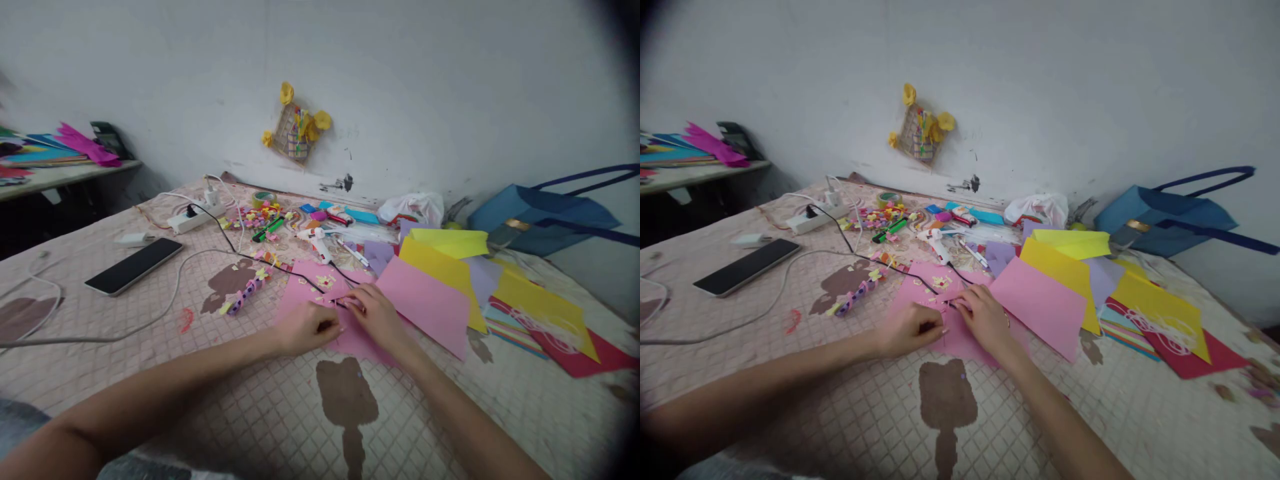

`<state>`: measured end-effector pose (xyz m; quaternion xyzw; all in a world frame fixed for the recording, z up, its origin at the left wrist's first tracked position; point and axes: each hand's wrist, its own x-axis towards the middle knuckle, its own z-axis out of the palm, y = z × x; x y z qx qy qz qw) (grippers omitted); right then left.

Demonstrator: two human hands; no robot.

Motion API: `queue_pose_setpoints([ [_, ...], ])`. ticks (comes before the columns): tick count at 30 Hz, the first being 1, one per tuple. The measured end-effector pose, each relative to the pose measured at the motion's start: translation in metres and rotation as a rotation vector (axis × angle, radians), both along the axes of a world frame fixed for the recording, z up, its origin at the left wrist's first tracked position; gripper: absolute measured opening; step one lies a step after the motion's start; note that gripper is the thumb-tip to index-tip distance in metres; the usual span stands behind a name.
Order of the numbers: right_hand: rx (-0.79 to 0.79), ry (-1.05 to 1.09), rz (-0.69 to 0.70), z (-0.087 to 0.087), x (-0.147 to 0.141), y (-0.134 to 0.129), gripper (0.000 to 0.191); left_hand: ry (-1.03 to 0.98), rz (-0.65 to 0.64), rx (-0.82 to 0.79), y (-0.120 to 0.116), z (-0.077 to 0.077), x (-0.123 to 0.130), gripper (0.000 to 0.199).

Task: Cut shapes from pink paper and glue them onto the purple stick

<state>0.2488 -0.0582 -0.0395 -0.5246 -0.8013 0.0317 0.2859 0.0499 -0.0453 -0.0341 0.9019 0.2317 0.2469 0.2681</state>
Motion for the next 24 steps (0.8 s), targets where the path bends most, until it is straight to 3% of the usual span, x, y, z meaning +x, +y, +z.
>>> queue_pose_setpoints([
  [3,0.006,-0.107,0.088,0.001,-0.014,0.012,0.019,-0.040,0.059,-0.110,0.009,0.003,0.000,0.026],
  [6,0.032,-0.155,0.081,-0.005,-0.024,0.019,0.015,-0.093,0.110,-0.237,0.022,0.004,-0.005,0.030],
  [10,0.056,-0.117,0.022,-0.008,-0.027,0.023,0.015,-0.203,0.231,-0.436,0.038,0.005,-0.018,0.038],
  [13,0.121,0.024,-0.045,0.000,-0.023,0.020,0.020,-0.281,0.286,-0.576,0.041,0.004,-0.023,0.032],
  [16,0.113,0.227,-0.029,0.007,-0.019,0.011,0.022,-0.384,0.246,-0.655,0.036,0.002,-0.019,0.022],
  [18,0.055,0.300,-0.002,0.008,-0.018,0.003,0.023,-0.450,0.181,-0.687,0.031,0.001,-0.012,0.031],
  [20,0.039,0.299,0.002,0.005,-0.019,-0.005,0.024,-0.514,0.105,-0.742,0.026,0.002,-0.003,0.036],
  [24,0.130,0.232,0.012,-0.002,-0.021,-0.016,0.028,-0.621,0.049,-0.889,0.022,0.003,0.008,0.027],
])
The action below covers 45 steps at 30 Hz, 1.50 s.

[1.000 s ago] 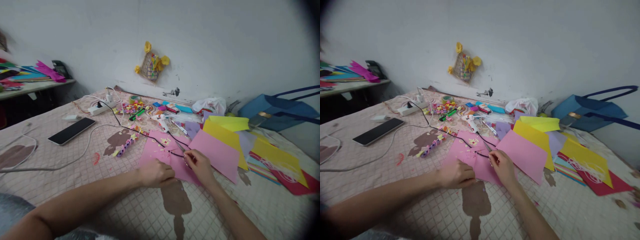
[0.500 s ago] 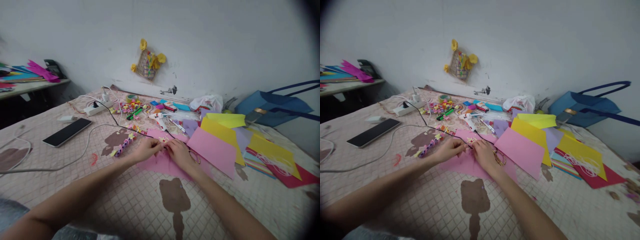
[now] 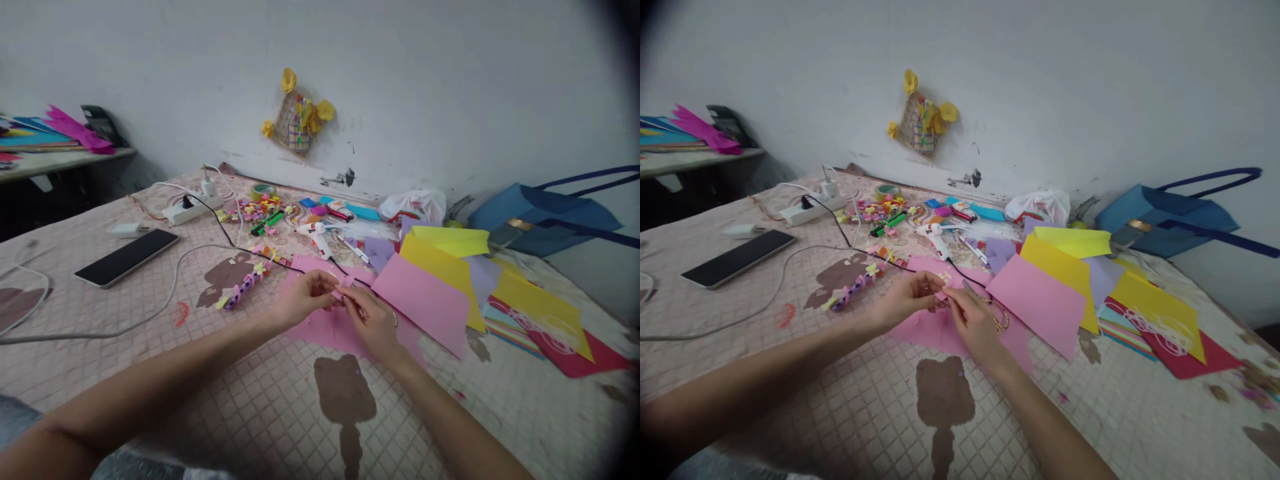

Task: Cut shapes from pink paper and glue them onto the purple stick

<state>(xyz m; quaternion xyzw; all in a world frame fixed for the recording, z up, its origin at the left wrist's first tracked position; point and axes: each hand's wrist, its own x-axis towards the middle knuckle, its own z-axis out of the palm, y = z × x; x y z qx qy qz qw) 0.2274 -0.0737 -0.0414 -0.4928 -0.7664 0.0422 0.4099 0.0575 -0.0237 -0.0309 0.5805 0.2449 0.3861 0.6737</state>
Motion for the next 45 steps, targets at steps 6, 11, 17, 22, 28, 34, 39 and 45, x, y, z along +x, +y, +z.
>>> queue_pose_setpoints([
  [6,-0.012,-0.006,0.018,-0.005,-0.005,-0.009,0.038,-0.059,0.077,0.057,-0.008,-0.007,-0.003,0.028],
  [11,-0.045,0.012,0.026,-0.007,-0.009,-0.014,0.037,0.106,0.127,0.371,-0.017,-0.011,-0.009,0.019],
  [17,-0.176,0.226,0.070,-0.001,-0.012,-0.018,0.034,0.281,0.149,0.563,-0.020,-0.009,-0.012,0.013],
  [22,-0.304,0.484,0.034,0.004,-0.010,-0.017,0.024,0.282,0.080,0.525,-0.021,-0.012,-0.012,0.011],
  [28,-0.278,0.490,0.093,0.008,-0.010,-0.018,0.021,0.160,0.049,0.302,-0.020,-0.017,-0.009,0.013],
  [34,-0.301,0.484,0.106,0.007,-0.012,-0.019,0.022,0.057,0.031,0.034,-0.019,-0.014,-0.008,0.018],
  [39,-0.321,0.495,0.132,0.008,-0.013,-0.020,0.022,0.045,0.048,-0.071,-0.021,-0.012,-0.008,0.021],
  [45,-0.326,0.490,0.152,0.007,-0.016,-0.020,0.024,0.069,0.074,-0.071,-0.021,-0.007,-0.009,0.023],
])
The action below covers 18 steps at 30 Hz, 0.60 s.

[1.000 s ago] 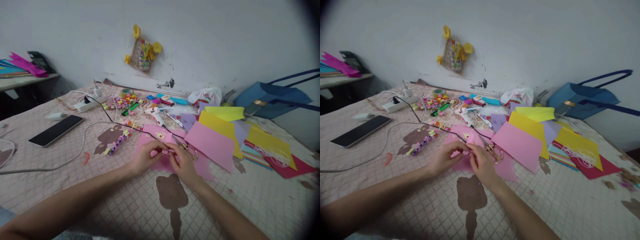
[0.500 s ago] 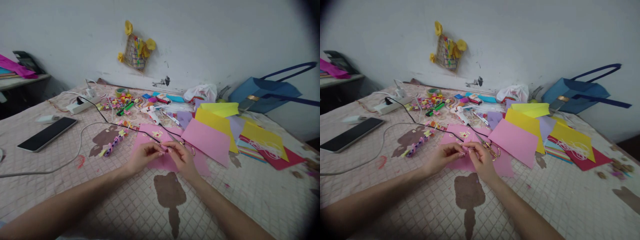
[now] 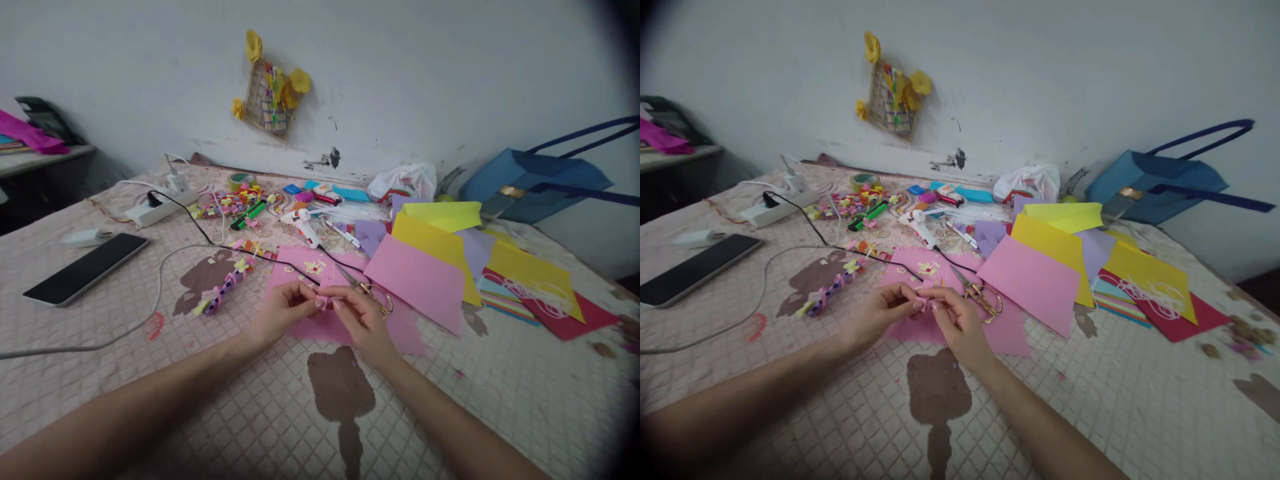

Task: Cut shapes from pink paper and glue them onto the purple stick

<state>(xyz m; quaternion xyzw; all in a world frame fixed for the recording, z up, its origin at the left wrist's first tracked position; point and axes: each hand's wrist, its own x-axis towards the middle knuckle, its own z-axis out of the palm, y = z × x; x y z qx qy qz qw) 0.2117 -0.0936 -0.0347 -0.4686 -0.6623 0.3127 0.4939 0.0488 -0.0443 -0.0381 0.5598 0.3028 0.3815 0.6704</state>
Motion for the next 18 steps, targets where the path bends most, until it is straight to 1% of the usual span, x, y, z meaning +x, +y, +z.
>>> queue_pose_setpoints([
  [3,-0.017,0.023,-0.043,-0.0010,0.0003,0.0014,0.022,0.021,-0.001,0.004,0.0007,0.0001,-0.0003,0.023],
  [7,-0.060,0.086,-0.110,-0.0035,0.0017,0.0041,0.016,0.041,-0.045,-0.002,0.0011,-0.0037,-0.0008,0.024],
  [10,-0.057,0.090,-0.108,-0.0053,0.0025,0.0052,0.011,0.056,-0.059,-0.006,0.0007,-0.0059,-0.0007,0.023],
  [15,-0.041,0.062,-0.091,-0.0051,0.0021,0.0055,0.011,0.030,-0.032,-0.039,0.0003,-0.0051,0.0009,0.024],
  [18,-0.048,0.057,-0.095,-0.0036,0.0011,0.0045,0.011,0.018,-0.039,-0.049,0.0006,-0.0040,0.0016,0.025],
])
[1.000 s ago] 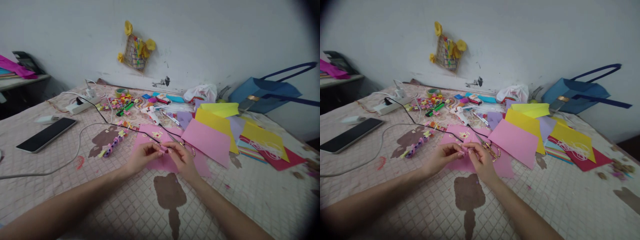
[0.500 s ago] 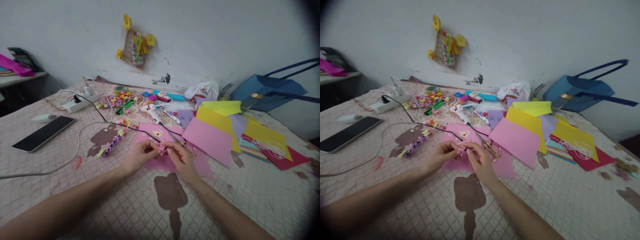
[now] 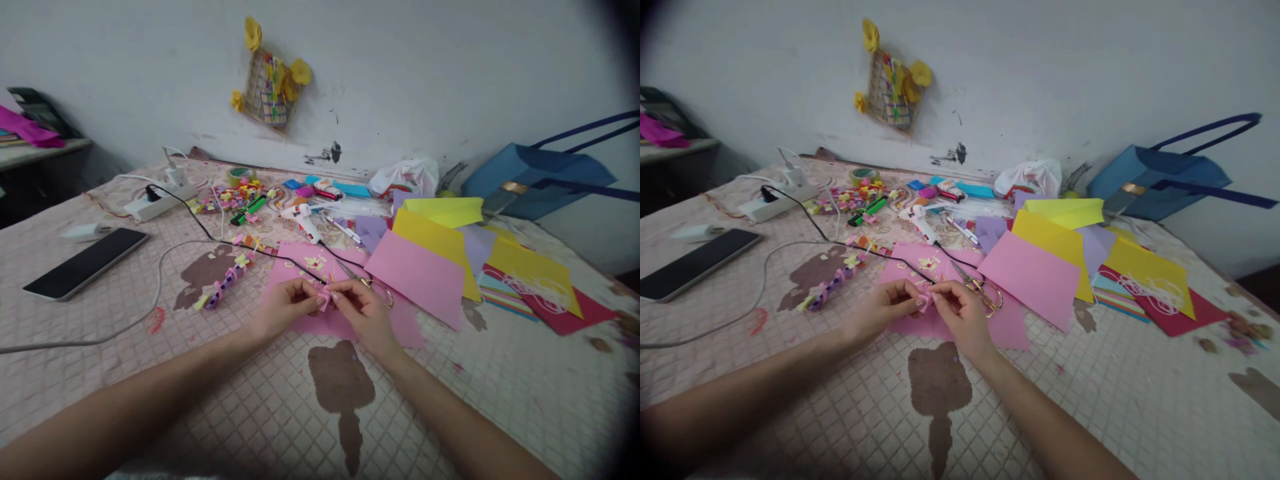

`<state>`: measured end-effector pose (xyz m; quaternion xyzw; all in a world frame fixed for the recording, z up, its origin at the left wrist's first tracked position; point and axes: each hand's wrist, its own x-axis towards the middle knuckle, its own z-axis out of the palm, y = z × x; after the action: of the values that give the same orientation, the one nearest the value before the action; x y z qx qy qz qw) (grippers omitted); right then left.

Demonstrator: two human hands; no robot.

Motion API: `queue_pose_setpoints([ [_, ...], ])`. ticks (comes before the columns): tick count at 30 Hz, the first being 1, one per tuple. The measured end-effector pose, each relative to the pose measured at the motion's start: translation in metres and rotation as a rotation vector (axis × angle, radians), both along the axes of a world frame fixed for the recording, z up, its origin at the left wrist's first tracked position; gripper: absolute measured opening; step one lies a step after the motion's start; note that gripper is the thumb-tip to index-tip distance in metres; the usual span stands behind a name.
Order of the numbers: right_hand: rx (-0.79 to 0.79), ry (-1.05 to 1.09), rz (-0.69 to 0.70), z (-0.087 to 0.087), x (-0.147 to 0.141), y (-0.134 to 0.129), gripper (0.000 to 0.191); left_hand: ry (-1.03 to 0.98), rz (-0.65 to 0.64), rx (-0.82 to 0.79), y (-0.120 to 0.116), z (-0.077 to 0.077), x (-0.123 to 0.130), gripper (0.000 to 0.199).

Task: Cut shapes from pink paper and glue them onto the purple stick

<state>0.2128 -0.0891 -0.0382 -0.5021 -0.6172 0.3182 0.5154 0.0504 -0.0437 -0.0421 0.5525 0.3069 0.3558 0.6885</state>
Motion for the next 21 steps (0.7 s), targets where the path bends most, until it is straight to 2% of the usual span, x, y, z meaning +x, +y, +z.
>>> queue_pose_setpoints([
  [10,-0.103,0.184,0.047,-0.0044,0.0002,0.0005,0.014,0.038,-0.011,0.052,-0.0008,0.0019,-0.0013,0.025],
  [21,-0.130,0.192,0.071,-0.0017,-0.0008,0.0006,0.012,0.059,0.009,0.083,-0.0036,0.0060,0.0003,0.037],
])
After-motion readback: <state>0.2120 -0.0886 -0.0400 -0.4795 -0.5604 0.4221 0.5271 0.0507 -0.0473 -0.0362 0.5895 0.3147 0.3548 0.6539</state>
